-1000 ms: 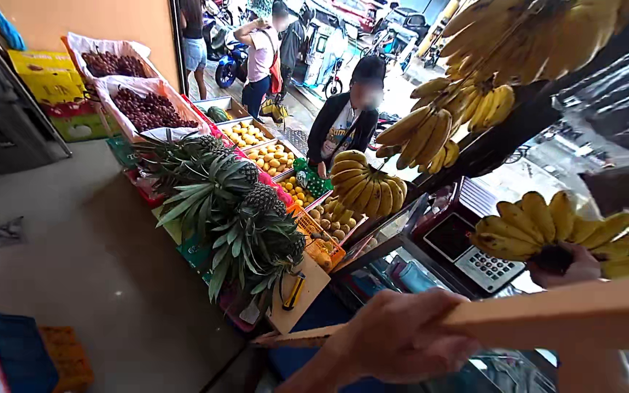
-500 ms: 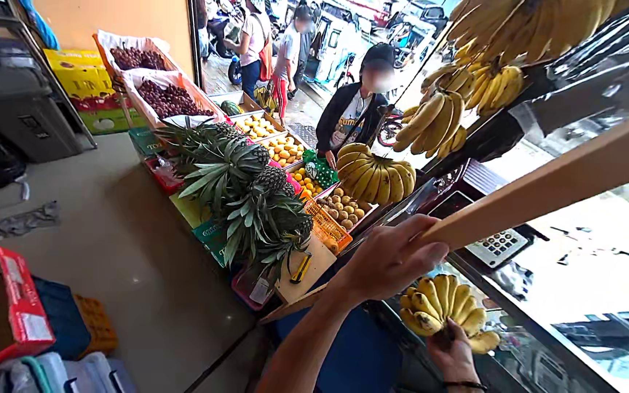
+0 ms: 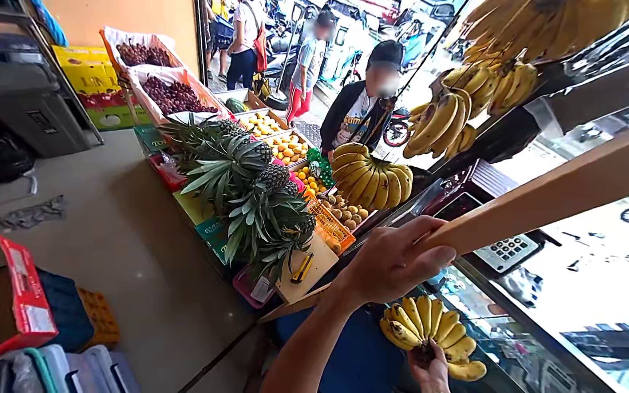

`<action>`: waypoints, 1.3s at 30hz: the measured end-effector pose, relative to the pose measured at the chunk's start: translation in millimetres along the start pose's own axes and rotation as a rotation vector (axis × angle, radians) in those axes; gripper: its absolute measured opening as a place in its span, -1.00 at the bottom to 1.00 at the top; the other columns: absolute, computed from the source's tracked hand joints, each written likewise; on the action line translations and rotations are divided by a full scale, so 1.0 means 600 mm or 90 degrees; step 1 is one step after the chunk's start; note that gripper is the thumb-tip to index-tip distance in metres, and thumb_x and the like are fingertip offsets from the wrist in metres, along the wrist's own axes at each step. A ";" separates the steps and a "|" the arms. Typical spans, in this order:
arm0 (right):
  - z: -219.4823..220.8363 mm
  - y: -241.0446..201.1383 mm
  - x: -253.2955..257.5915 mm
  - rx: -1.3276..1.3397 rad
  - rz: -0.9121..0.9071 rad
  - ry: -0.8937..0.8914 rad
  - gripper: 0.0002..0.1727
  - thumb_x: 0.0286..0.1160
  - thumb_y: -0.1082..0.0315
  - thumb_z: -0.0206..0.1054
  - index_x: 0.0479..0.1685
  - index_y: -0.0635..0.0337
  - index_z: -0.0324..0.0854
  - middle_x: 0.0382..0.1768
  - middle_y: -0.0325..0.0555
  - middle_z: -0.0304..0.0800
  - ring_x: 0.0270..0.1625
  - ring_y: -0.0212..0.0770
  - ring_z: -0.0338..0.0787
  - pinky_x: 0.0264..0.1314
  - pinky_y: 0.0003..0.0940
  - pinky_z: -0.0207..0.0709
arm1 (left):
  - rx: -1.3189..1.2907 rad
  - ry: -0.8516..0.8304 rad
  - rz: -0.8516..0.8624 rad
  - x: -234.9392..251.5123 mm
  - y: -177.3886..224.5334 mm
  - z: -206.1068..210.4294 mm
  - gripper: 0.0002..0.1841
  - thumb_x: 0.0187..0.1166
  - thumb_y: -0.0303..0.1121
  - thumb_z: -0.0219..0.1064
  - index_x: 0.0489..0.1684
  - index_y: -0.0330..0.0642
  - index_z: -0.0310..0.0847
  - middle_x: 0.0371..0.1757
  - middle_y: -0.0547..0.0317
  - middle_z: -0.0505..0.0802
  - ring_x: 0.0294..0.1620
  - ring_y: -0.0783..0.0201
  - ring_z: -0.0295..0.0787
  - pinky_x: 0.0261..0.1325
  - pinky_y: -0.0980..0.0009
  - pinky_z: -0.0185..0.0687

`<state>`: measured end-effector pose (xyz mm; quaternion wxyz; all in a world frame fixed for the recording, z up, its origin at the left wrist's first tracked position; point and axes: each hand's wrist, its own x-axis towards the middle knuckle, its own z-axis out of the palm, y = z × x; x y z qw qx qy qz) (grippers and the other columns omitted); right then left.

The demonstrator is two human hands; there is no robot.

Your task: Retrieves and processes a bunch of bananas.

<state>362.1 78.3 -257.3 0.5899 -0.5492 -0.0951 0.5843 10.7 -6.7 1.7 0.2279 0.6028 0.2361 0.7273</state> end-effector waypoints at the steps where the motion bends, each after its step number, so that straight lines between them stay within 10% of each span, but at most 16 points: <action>1: -0.004 0.008 0.001 0.002 0.009 0.005 -0.75 0.76 0.05 0.12 0.08 0.00 0.44 -0.16 -0.19 0.71 -0.14 -0.33 0.81 -0.06 -0.38 0.77 | 0.001 0.000 0.000 0.000 0.002 -0.001 -0.50 0.82 -0.15 0.03 0.07 -0.57 0.58 -0.50 0.15 0.68 -0.50 0.52 0.56 -0.35 0.55 0.56; 15: -0.037 0.105 0.023 -0.071 0.075 0.026 -0.71 0.74 0.02 0.11 0.10 0.02 0.42 -0.15 -0.16 0.62 -0.13 -0.28 0.71 -0.04 -0.30 0.68 | -0.034 -0.005 -0.001 0.006 -0.005 -0.010 -0.48 0.81 -0.10 0.08 0.08 -0.57 0.58 -0.49 0.14 0.69 -0.50 0.52 0.56 -0.33 0.54 0.58; 21: -0.074 0.223 0.062 -0.113 0.090 0.096 -0.54 0.82 0.08 0.08 0.46 0.22 0.37 0.07 0.01 0.60 0.00 -0.17 0.66 0.08 -0.21 0.63 | -0.145 -0.010 -0.138 0.007 0.002 -0.020 -0.50 0.75 0.05 0.09 0.24 -0.24 0.54 -0.39 0.38 0.79 -0.48 0.50 0.66 -0.42 0.52 0.64; 26: -0.134 0.331 0.087 -0.050 0.159 0.241 -0.44 0.69 0.18 0.30 0.50 0.37 0.36 0.23 0.21 0.63 0.16 -0.01 0.70 0.23 -0.15 0.65 | 0.164 0.194 -0.191 -0.101 0.032 -0.038 -0.43 0.77 0.10 0.06 0.59 -0.08 0.32 0.25 0.23 0.77 0.27 0.19 0.73 0.42 0.13 0.65; 29: -0.145 0.389 0.127 -0.033 0.187 0.266 -0.44 0.65 0.20 0.34 0.47 0.40 0.39 0.19 0.19 0.65 0.13 -0.04 0.70 0.20 -0.16 0.64 | 0.449 0.220 -0.311 -0.332 -0.044 0.049 -0.78 0.84 -0.08 0.00 0.01 0.13 0.53 -0.18 0.55 0.77 -0.10 0.55 0.73 0.03 0.54 0.67; 31: -0.153 0.427 0.159 -0.014 0.198 0.291 -0.46 0.62 0.24 0.37 0.42 0.43 0.42 0.14 0.19 0.68 0.07 -0.05 0.72 0.15 -0.16 0.66 | 0.492 -0.056 -0.436 -0.442 -0.123 0.101 -0.74 0.68 -0.29 0.15 -0.11 -0.23 0.76 -0.07 0.11 0.88 0.08 0.24 0.83 0.24 0.28 0.73; 33: -0.167 0.464 0.195 0.019 0.195 0.308 -0.48 0.60 0.28 0.39 0.41 0.44 0.42 0.11 0.18 0.68 0.05 -0.07 0.73 0.13 -0.18 0.68 | 0.561 -0.183 -0.503 -0.457 -0.234 0.117 -0.75 0.52 -0.43 0.25 -0.05 -0.40 0.77 0.11 -0.16 0.85 0.29 0.03 0.77 0.43 0.15 0.66; 39: -0.163 0.542 0.323 0.143 0.172 0.299 -0.59 0.62 0.39 0.34 0.35 0.37 0.41 0.05 0.10 0.67 0.03 -0.14 0.71 0.15 -0.29 0.66 | 0.927 -0.044 -0.662 -0.388 -0.546 0.037 -0.37 0.60 -0.27 0.27 0.65 -0.39 0.30 0.68 -0.52 0.33 0.68 -0.51 0.19 0.59 -0.36 0.18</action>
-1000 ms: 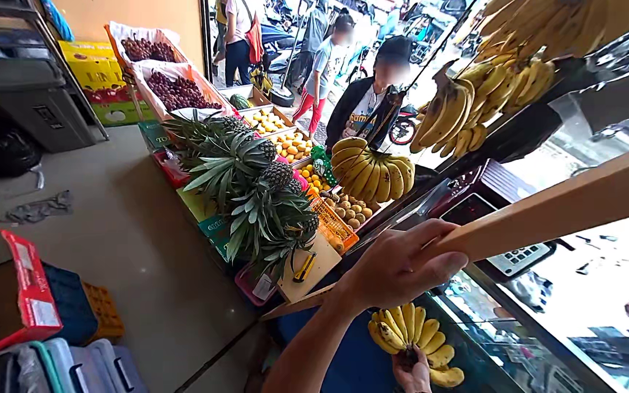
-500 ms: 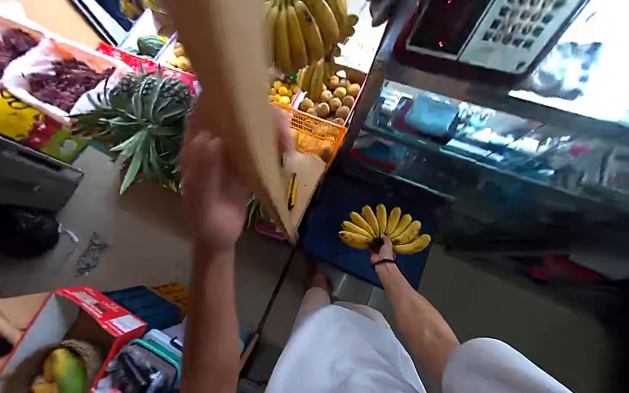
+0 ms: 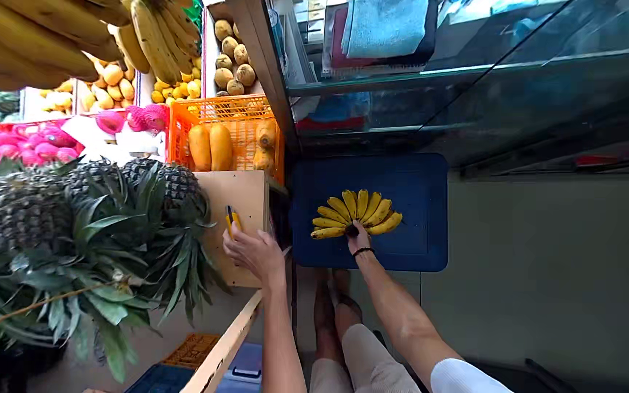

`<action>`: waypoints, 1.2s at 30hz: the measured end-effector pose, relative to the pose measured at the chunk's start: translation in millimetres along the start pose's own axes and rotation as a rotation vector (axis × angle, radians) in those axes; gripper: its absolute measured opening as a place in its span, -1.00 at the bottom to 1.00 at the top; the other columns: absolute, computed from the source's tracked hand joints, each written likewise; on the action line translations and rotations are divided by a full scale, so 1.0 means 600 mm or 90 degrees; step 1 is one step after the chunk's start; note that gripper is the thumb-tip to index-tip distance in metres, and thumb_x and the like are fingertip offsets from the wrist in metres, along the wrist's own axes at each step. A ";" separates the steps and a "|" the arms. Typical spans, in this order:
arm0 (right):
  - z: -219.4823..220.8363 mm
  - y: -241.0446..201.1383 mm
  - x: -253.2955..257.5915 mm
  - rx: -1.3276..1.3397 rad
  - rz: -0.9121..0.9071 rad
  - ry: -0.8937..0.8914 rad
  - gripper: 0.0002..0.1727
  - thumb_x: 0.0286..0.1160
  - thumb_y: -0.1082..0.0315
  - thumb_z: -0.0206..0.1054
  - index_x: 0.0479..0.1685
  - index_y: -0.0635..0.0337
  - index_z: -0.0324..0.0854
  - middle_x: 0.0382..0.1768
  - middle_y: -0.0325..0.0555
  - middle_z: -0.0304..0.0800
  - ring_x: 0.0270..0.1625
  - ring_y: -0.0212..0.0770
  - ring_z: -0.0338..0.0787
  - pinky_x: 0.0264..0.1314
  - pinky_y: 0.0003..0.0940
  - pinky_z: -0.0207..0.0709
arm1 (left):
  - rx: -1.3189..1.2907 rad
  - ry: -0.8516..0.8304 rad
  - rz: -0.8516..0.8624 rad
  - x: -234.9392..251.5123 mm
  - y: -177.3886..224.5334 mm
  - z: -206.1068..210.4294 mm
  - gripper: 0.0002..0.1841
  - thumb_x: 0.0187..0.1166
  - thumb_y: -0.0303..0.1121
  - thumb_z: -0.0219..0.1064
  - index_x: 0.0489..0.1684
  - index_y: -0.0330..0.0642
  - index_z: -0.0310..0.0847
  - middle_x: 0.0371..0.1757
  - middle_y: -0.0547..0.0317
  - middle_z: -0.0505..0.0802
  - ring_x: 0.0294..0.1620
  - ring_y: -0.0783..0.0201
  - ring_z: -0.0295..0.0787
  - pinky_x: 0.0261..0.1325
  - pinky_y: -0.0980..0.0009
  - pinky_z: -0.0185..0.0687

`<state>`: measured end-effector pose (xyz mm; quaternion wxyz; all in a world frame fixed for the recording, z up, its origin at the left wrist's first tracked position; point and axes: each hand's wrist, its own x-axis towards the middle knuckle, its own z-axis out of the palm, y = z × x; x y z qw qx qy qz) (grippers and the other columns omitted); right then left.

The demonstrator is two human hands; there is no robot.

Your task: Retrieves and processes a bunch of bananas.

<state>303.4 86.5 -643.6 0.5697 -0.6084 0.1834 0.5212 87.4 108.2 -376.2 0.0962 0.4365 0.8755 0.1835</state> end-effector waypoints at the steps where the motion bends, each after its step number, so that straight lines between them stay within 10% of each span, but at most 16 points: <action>1: 0.005 0.002 0.017 0.009 0.004 -0.003 -0.60 0.62 0.40 0.33 0.35 0.36 0.41 0.06 0.09 0.66 0.04 -0.15 0.71 0.17 -0.30 0.65 | 0.027 -0.006 -0.043 0.013 -0.005 0.019 -0.34 0.64 -0.24 0.23 0.71 -0.38 0.21 0.70 -0.52 0.30 0.70 -0.50 0.18 0.60 -0.38 0.14; 8: -0.007 0.002 0.069 -0.029 0.040 -0.002 -0.57 0.68 0.32 0.30 0.42 0.29 0.37 0.09 0.07 0.63 0.06 -0.13 0.70 0.16 -0.24 0.66 | 0.112 0.015 -0.073 0.033 -0.039 0.045 -0.47 0.76 -0.32 0.10 0.65 -0.42 0.33 0.51 -0.57 0.52 0.57 -0.49 0.39 0.59 -0.29 0.25; 12: -0.010 -0.049 -0.013 -0.178 0.150 0.126 -0.27 0.76 -0.09 0.16 0.73 0.22 0.22 0.61 0.17 0.48 0.57 0.07 0.57 0.50 0.02 0.53 | -0.004 0.019 0.009 -0.032 -0.009 0.020 -0.47 0.69 -0.36 0.26 0.56 -0.55 0.39 0.42 -0.58 0.56 0.46 -0.39 0.51 0.56 -0.03 0.42; 15: -0.022 -0.093 -0.162 -0.285 0.091 0.002 -0.45 0.90 0.07 -0.11 0.63 0.27 0.29 0.36 0.18 0.67 0.31 0.01 0.74 0.24 0.00 0.64 | -0.192 -0.184 0.037 -0.120 0.039 0.041 -0.42 0.60 -0.38 0.38 0.56 -0.52 0.41 0.41 -0.44 0.61 0.39 -0.15 0.62 0.44 0.11 0.59; 18: -0.044 -0.115 -0.253 -0.456 -0.059 -0.374 -0.40 0.76 0.12 -0.06 0.69 0.27 0.27 0.49 0.04 0.61 0.50 -0.16 0.63 0.46 -0.15 0.60 | -0.448 -0.433 -0.208 -0.174 0.056 0.160 -0.46 0.46 -0.48 0.50 0.44 -0.43 0.50 0.21 -0.22 0.74 0.17 0.08 0.74 0.23 0.17 0.73; 21: -0.066 -0.131 -0.221 -0.674 -0.147 -0.386 -0.42 0.78 0.25 0.06 0.73 0.27 0.23 0.37 0.17 0.67 0.30 -0.10 0.76 0.33 -0.16 0.69 | -0.427 -0.632 -0.316 -0.180 0.055 0.241 -0.58 0.61 -0.29 0.44 0.28 -0.41 0.59 0.03 -0.18 0.82 0.03 0.06 0.79 0.17 0.10 0.71; 24: -0.102 -0.167 -0.145 -0.760 -0.105 -0.364 -0.45 0.79 0.39 0.07 0.74 0.23 0.19 0.18 0.12 0.77 0.00 -0.10 0.85 0.05 -0.14 0.76 | -0.198 -0.718 -0.060 -0.119 0.056 0.273 -0.30 0.87 0.14 -0.19 0.17 -0.30 0.75 0.09 -0.10 0.90 0.17 -0.02 0.85 0.34 -0.11 0.68; 28: -0.142 -0.189 -0.108 -0.625 -0.037 -0.408 -0.49 0.77 0.48 0.03 0.68 0.29 0.19 0.19 0.09 0.73 -0.02 -0.09 0.89 0.12 -0.13 0.84 | -0.025 -0.556 0.332 0.004 0.089 0.364 -0.57 0.70 -0.23 0.23 0.42 -0.29 0.62 0.46 -0.27 0.67 0.58 -0.25 0.48 0.58 -0.20 0.39; 33: -0.137 -0.163 -0.114 -0.474 -0.080 -0.194 -0.71 0.86 0.20 0.08 0.05 0.23 0.57 -0.51 -0.16 0.69 -0.64 -0.34 0.64 -0.58 -0.47 0.63 | 0.117 -0.774 0.536 0.089 0.129 0.511 -0.62 0.59 -0.24 0.40 0.27 -0.27 0.70 0.33 -0.28 0.76 0.43 -0.32 0.63 0.43 -0.39 0.46; 36: -0.138 -0.145 -0.108 -0.272 0.009 -0.055 -0.66 0.83 0.11 0.15 -0.19 0.20 0.59 -0.63 -0.18 0.65 -0.65 -0.34 0.65 -0.56 -0.49 0.62 | 0.150 -0.864 0.558 0.110 0.149 0.542 -0.63 0.56 -0.07 0.45 0.09 -0.16 0.84 0.24 -0.17 0.83 0.41 -0.25 0.66 0.47 -0.37 0.39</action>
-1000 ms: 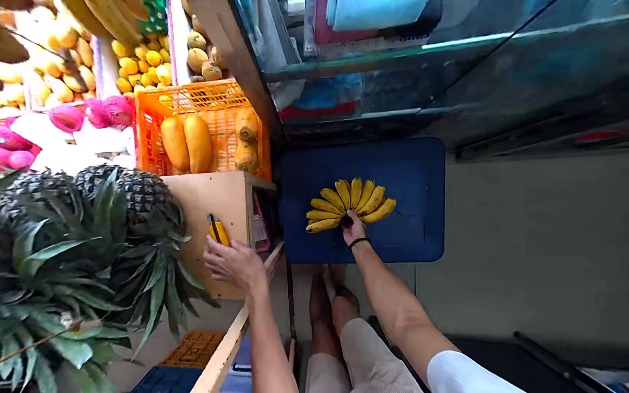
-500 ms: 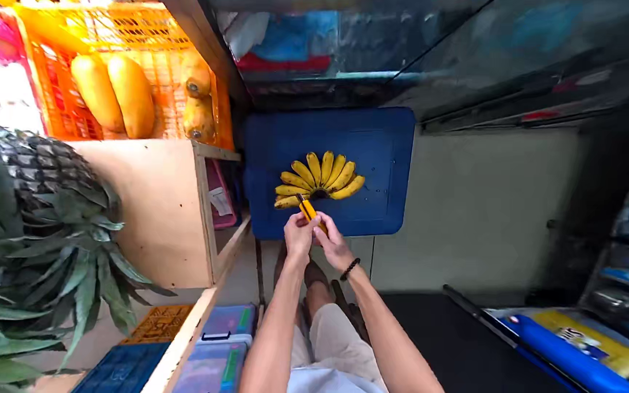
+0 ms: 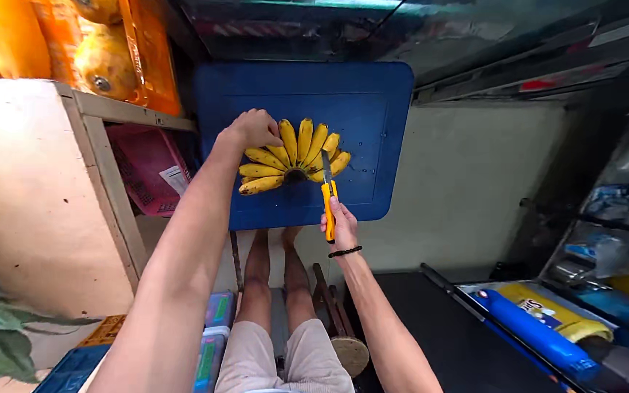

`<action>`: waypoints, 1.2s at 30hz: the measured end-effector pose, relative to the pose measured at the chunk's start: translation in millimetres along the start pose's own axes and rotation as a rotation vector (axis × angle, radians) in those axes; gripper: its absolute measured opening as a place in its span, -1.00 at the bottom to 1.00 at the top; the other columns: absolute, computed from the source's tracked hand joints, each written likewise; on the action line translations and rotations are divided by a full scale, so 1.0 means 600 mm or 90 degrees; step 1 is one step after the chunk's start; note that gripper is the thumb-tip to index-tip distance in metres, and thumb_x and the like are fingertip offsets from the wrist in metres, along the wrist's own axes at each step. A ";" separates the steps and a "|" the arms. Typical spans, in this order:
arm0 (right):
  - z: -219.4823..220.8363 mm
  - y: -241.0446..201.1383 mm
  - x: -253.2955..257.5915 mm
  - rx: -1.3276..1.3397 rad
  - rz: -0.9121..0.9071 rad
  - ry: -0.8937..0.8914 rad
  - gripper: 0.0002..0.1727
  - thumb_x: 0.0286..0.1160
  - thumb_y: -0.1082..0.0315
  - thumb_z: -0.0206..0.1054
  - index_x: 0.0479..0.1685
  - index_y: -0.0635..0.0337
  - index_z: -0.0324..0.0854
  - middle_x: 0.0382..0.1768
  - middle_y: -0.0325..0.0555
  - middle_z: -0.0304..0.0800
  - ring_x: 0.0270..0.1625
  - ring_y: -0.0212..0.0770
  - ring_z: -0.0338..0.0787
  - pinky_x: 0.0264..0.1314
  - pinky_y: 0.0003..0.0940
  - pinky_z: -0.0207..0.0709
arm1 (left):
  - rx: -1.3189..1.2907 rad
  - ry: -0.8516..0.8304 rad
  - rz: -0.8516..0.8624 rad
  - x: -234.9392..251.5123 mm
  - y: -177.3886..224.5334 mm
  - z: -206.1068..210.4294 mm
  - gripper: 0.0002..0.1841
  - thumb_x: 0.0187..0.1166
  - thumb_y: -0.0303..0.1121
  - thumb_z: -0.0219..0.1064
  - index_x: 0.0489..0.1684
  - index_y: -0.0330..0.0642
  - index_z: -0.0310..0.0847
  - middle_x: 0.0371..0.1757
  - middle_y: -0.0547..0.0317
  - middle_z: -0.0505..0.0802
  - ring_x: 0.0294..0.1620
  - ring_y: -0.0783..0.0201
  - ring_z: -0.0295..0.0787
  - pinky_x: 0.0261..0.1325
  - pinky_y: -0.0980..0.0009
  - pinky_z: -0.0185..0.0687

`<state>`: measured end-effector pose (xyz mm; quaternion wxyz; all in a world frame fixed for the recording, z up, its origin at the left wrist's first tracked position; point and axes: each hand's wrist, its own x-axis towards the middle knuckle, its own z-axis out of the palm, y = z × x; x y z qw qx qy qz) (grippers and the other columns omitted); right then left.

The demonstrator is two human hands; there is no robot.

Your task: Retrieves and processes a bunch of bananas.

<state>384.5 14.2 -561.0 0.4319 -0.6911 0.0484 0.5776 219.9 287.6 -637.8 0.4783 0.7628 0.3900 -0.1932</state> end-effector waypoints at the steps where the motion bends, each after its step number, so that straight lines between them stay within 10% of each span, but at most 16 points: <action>1: -0.005 0.006 0.003 0.052 0.015 -0.020 -0.72 0.85 0.14 0.11 -0.08 0.17 0.54 -0.52 -0.13 0.72 -0.56 -0.29 0.73 -0.45 -0.43 0.70 | -0.004 -0.020 0.007 0.009 -0.002 -0.005 -0.60 0.57 -0.02 0.44 0.04 -0.18 0.85 0.23 -0.16 0.82 0.40 -0.22 0.65 0.48 -0.34 0.40; 7: -0.025 0.020 -0.015 -0.160 -0.114 -0.156 -0.61 0.83 0.20 -0.04 0.49 0.15 0.28 -0.46 -0.27 0.53 -0.58 -0.38 0.54 -0.48 -0.47 0.57 | -0.101 -0.100 0.067 0.027 -0.020 -0.004 -0.71 0.63 -0.31 0.34 0.07 -0.36 0.77 0.13 -0.21 0.84 0.24 -0.10 0.75 0.40 -0.17 0.50; 11: -0.019 0.007 -0.027 -0.637 -0.194 -0.106 -0.52 0.84 0.14 -0.01 0.45 0.28 0.53 -0.26 -0.08 0.86 -0.29 -0.21 0.89 -0.14 -0.19 0.84 | -0.167 -0.150 0.075 0.021 -0.024 -0.002 -0.68 0.62 -0.22 0.41 0.11 -0.29 0.75 0.08 -0.04 0.87 0.15 0.13 0.79 0.38 0.06 0.58; 16: 0.021 0.015 -0.028 -0.848 -0.211 -0.064 -0.38 0.84 0.20 0.04 0.89 -0.16 0.13 -0.34 0.13 0.84 -0.35 0.15 0.82 -0.16 0.16 0.66 | -0.258 -0.155 0.078 0.006 -0.019 0.020 -0.79 0.52 -0.40 0.42 0.05 -0.22 0.78 0.24 0.01 0.80 0.24 0.17 0.71 0.36 0.13 0.57; 36: 0.056 0.039 -0.002 -0.960 -0.245 -0.016 -0.40 0.84 0.23 0.04 0.86 -0.31 0.21 -0.34 0.19 0.83 -0.32 0.24 0.83 -0.26 0.19 0.64 | -0.414 -0.133 0.076 -0.032 -0.033 0.063 -0.73 0.54 -0.53 0.32 0.16 -0.15 0.66 0.17 0.16 0.85 0.16 0.39 0.74 0.26 0.33 0.61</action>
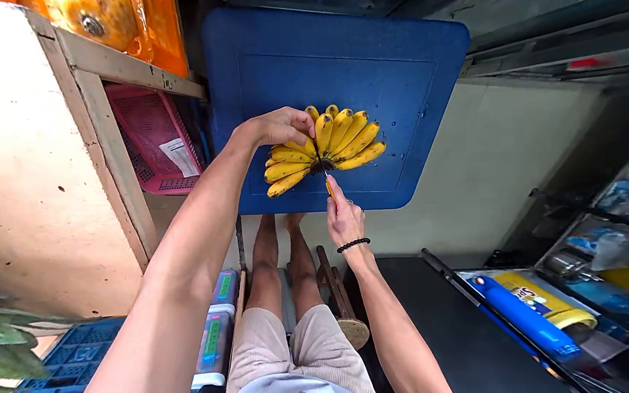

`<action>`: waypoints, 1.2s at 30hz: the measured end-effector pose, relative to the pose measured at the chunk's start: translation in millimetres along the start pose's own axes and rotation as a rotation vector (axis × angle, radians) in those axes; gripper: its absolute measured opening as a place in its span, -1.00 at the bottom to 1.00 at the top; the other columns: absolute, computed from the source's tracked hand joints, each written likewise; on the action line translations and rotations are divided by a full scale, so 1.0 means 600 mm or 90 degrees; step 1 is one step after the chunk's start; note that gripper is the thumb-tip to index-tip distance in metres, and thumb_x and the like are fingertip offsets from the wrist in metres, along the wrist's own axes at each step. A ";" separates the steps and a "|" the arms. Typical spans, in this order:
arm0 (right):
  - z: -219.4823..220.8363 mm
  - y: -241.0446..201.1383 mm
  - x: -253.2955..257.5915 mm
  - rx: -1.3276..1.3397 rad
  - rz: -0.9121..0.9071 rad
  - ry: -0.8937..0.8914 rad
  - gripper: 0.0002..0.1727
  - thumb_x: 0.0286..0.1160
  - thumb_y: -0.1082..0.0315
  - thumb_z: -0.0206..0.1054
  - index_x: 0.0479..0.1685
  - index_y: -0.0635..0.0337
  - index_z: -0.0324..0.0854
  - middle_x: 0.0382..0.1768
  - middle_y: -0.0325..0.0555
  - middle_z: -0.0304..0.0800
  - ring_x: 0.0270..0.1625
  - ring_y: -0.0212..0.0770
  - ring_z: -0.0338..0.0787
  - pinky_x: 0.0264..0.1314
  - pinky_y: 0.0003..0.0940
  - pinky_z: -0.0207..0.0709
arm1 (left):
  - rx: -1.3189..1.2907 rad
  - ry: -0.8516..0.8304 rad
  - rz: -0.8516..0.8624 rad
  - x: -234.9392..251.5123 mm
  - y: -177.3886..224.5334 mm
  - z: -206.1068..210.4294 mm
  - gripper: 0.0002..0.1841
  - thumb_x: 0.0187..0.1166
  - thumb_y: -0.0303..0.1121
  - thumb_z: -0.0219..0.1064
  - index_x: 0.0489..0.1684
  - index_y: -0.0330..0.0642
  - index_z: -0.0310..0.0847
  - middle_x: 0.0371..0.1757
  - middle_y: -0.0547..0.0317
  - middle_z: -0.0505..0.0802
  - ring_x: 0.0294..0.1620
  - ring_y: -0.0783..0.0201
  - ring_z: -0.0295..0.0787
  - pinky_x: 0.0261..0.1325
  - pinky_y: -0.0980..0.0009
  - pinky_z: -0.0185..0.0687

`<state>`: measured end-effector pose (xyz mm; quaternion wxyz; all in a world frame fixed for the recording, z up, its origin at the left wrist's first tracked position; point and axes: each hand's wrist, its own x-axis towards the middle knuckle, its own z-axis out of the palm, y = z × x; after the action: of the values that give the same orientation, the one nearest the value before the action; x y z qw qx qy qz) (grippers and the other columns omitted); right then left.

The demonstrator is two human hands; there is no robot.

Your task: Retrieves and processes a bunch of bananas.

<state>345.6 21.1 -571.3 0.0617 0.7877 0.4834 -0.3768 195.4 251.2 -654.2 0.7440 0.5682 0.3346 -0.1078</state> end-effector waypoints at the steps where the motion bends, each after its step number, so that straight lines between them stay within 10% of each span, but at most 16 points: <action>1: 0.000 -0.002 0.002 -0.007 0.005 -0.007 -0.40 0.85 0.23 0.03 0.87 -0.31 0.18 -0.32 0.20 0.83 -0.30 0.26 0.82 -0.25 0.20 0.64 | 0.002 0.001 -0.002 0.000 0.001 0.000 -0.73 0.54 -0.53 0.32 0.17 -0.16 0.66 0.18 0.15 0.84 0.17 0.39 0.74 0.27 0.33 0.60; 13: -0.007 -0.055 0.008 -0.117 0.125 -0.083 -0.39 0.89 0.17 -0.09 0.90 -0.43 0.05 -0.23 0.18 0.86 -0.13 0.28 0.86 -0.13 0.21 0.66 | -0.002 0.047 0.009 0.003 -0.013 0.008 -0.74 0.45 -0.52 0.40 0.09 -0.19 0.68 0.06 0.15 0.89 0.04 0.37 0.81 0.17 0.35 0.69; 18: -0.001 0.073 -0.093 -0.133 0.297 -0.517 -0.47 0.81 0.22 0.05 0.75 -0.03 0.36 0.19 0.30 0.78 0.16 0.29 0.80 0.25 0.31 0.57 | -0.045 0.102 0.027 -0.007 -0.026 0.006 -0.74 0.53 -0.50 0.34 0.14 -0.17 0.76 0.08 0.16 0.89 0.07 0.38 0.81 0.21 0.31 0.69; 23: -0.024 0.089 -0.189 0.009 0.181 -0.213 -0.43 0.86 0.14 -0.01 0.85 -0.21 0.24 -0.14 0.18 0.91 -0.15 0.23 0.88 0.01 0.29 0.64 | -0.034 0.058 -0.008 -0.002 -0.026 0.000 -0.70 0.57 -0.43 0.29 0.25 -0.13 0.63 0.15 0.12 0.84 0.15 0.25 0.74 0.20 0.11 0.64; 26: -0.025 0.032 -0.108 0.048 0.063 -0.042 -0.44 0.81 0.17 0.03 0.80 -0.24 0.32 -0.46 0.05 0.83 -0.43 0.09 0.80 -0.25 0.16 0.64 | -0.006 0.049 -0.056 -0.007 -0.012 -0.006 -0.67 0.58 -0.34 0.27 0.31 0.05 0.62 0.22 0.25 0.86 0.19 0.25 0.76 0.06 0.07 0.65; 36: -0.024 -0.016 -0.014 -0.024 0.021 0.000 -0.39 0.85 0.20 0.04 0.87 -0.36 0.16 -0.42 0.12 0.81 -0.41 0.19 0.79 -0.35 0.17 0.62 | 0.024 0.050 -0.069 -0.027 -0.010 0.010 -0.60 0.62 -0.27 0.24 0.43 0.25 0.62 0.38 0.36 0.80 0.32 0.25 0.72 0.11 0.06 0.66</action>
<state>343.6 26.7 -552.9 0.0829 0.7944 0.4774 -0.3663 182.2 240.4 -648.1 0.7126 0.5666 0.3922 -0.1317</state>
